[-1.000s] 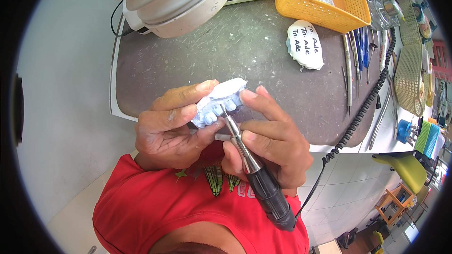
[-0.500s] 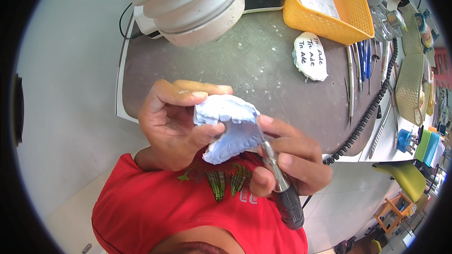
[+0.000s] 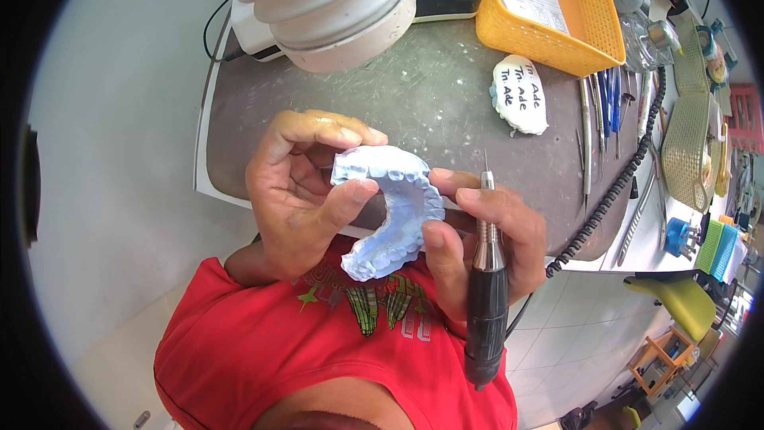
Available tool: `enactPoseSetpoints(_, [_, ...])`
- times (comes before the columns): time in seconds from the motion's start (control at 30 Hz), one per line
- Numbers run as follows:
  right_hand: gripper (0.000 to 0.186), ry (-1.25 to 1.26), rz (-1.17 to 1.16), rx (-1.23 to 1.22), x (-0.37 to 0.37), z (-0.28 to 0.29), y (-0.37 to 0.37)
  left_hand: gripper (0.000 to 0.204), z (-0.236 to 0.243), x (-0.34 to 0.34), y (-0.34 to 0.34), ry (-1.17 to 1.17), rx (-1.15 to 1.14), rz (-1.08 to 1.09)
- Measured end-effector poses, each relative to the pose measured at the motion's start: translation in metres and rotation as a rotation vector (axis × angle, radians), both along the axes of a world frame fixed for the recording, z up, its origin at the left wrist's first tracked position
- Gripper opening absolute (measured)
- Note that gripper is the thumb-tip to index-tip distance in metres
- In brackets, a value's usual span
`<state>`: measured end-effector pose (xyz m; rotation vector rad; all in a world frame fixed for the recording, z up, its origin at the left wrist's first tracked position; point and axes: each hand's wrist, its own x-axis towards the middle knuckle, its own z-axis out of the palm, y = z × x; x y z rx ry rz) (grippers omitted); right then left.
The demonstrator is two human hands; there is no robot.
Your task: The person uses a rotary tool to polish the surface of a blue dental cast and then uses a hand tool to refine the edges of the cast.
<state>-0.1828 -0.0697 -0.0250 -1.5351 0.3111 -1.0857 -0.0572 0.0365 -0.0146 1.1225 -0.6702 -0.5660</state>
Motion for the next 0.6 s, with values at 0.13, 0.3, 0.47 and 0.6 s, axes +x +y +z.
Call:
enactPoseSetpoints(0.13, [0.036,0.011,0.012,-0.019,-0.001,0.001,-0.001,0.030,0.000,0.003,0.001,-0.069,0.022,-0.018])
enactPoseSetpoints(0.3, [0.035,0.046,0.038,-0.019,-0.002,0.004,-0.001,0.031,-0.004,0.005,0.002,-0.159,0.025,-0.032])
enactPoseSetpoints(0.47, [0.034,0.134,-0.024,-0.023,0.000,0.013,-0.003,0.026,0.005,-0.001,-0.004,-0.105,0.034,0.030])
enactPoseSetpoints(0.6, [0.026,0.199,0.024,-0.120,0.006,0.030,-0.022,0.025,0.010,0.001,-0.005,0.227,0.020,-0.116])
